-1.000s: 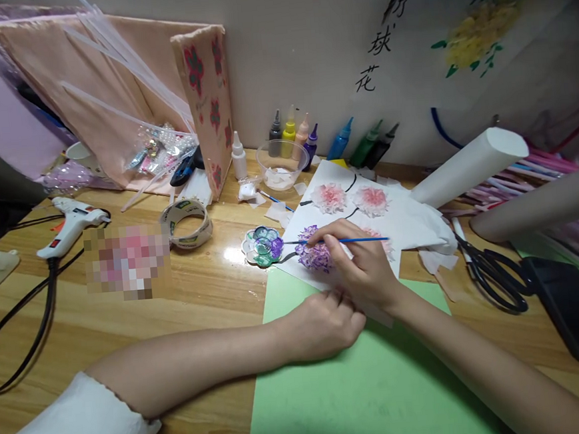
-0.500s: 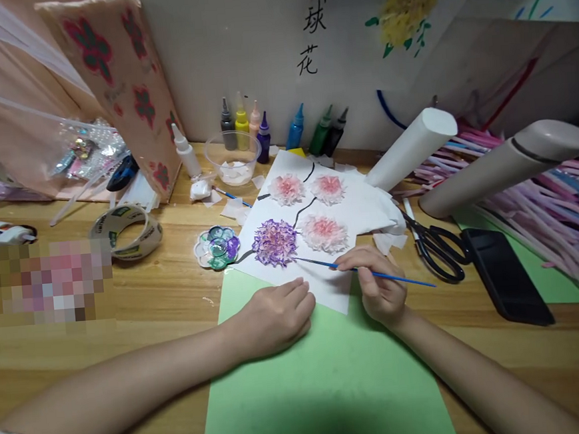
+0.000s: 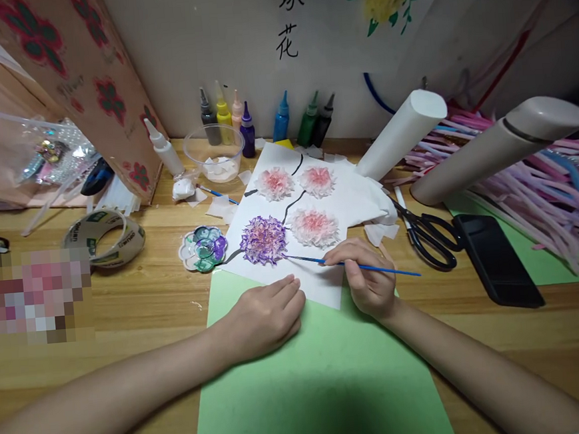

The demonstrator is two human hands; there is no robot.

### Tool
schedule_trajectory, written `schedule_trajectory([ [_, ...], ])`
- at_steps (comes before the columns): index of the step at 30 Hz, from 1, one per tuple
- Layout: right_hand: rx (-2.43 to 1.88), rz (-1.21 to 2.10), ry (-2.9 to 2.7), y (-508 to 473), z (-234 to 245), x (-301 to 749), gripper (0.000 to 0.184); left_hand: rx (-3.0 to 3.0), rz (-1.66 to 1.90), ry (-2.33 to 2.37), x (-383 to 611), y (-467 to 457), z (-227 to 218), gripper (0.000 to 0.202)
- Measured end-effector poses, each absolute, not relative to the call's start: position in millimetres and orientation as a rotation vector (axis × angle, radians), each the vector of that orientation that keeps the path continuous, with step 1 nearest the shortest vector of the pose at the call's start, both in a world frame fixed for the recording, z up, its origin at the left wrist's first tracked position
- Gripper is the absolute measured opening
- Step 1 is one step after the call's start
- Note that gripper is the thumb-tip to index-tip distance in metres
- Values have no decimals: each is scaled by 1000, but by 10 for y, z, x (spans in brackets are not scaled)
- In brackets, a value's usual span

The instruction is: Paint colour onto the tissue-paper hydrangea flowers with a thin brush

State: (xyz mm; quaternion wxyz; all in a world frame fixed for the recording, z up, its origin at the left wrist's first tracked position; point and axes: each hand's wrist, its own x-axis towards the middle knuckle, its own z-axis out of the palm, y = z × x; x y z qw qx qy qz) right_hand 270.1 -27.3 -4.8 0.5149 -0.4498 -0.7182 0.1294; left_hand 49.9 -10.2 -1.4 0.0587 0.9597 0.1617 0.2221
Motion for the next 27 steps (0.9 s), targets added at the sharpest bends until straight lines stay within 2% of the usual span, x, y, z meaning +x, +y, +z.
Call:
schedule_trajectory([
  [27, -1090, 336, -1750, -251, -73, 2701, 24, 2941, 677, 485, 504, -99, -13, 20],
])
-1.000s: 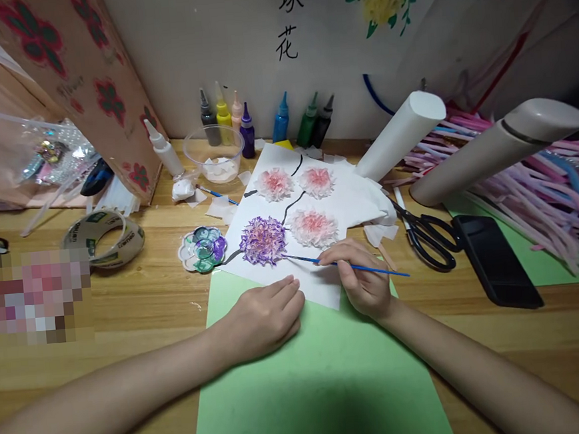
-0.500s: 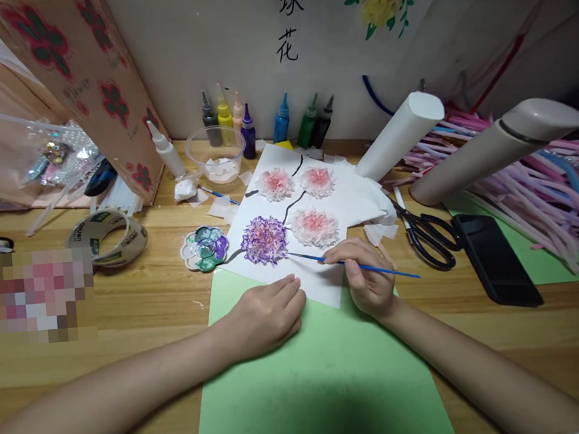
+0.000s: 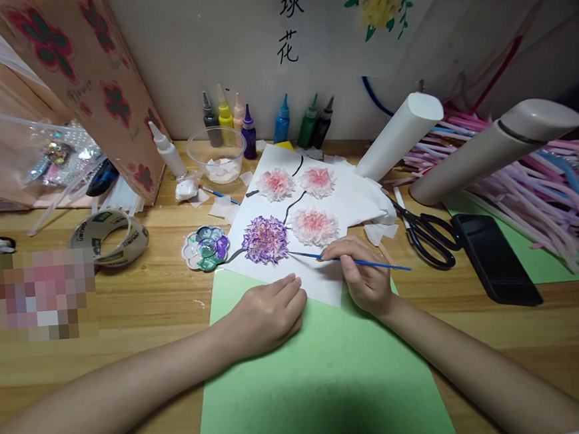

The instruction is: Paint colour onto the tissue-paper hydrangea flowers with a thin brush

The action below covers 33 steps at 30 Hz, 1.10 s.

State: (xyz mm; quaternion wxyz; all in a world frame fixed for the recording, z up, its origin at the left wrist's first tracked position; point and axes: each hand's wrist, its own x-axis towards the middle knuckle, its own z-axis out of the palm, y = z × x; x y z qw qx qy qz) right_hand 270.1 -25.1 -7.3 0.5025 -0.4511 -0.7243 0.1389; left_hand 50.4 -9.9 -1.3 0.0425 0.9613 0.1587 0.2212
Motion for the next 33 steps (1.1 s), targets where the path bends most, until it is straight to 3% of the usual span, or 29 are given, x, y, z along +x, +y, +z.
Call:
schedule_trajectory([
  [33, -1019, 356, -1775, -270, -53, 2714, 24, 2967, 702, 472, 517, -99, -5, 23],
])
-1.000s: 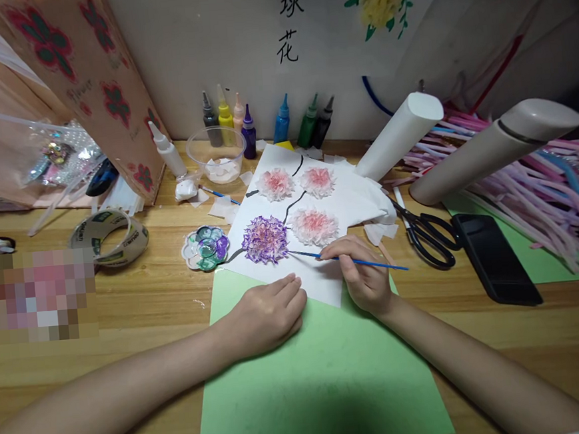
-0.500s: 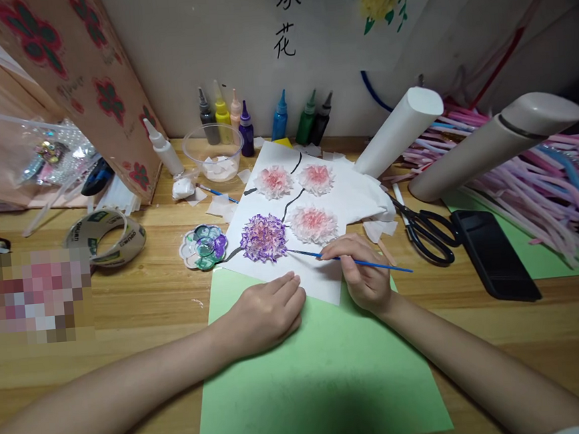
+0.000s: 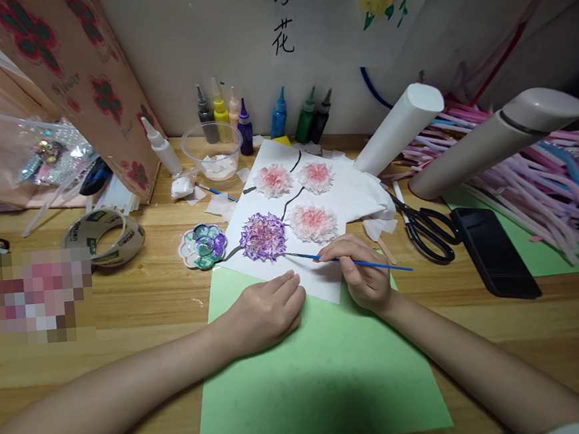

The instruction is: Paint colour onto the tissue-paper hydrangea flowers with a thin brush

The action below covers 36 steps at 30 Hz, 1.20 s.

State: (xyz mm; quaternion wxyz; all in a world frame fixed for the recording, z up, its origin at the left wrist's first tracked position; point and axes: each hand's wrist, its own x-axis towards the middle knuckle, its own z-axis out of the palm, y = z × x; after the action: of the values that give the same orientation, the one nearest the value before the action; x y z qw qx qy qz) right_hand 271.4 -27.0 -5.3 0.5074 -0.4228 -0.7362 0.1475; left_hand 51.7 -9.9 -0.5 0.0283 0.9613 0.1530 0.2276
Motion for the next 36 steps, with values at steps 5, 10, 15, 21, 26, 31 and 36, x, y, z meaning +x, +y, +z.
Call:
schedule_trajectory([
  [5, -1072, 416, -1800, -253, -55, 2714, 24, 2973, 681, 472, 509, -97, -15, 22],
  [10, -1045, 406, -1759, -266, -62, 2712, 24, 2963, 664, 472, 504, -100, -24, 22],
  [15, -1015, 331, -1622, -289, -106, 2727, 29, 2969, 669, 476, 502, -109, -40, 20],
  [21, -1034, 356, -1747, -265, -110, 2705, 27, 2974, 667, 481, 507, -118, -39, 19],
  [26, -1052, 280, -1807, -268, -82, 2678, 25, 2999, 655, 468, 510, -119, -55, 21],
  [31, -1078, 231, -1725, -287, -97, 2688, 26, 3015, 618, 470, 505, -126, -72, 20],
  [36, -1064, 182, -1638, -280, -154, 2716, 27, 3012, 593, 473, 502, -130, -86, 18],
])
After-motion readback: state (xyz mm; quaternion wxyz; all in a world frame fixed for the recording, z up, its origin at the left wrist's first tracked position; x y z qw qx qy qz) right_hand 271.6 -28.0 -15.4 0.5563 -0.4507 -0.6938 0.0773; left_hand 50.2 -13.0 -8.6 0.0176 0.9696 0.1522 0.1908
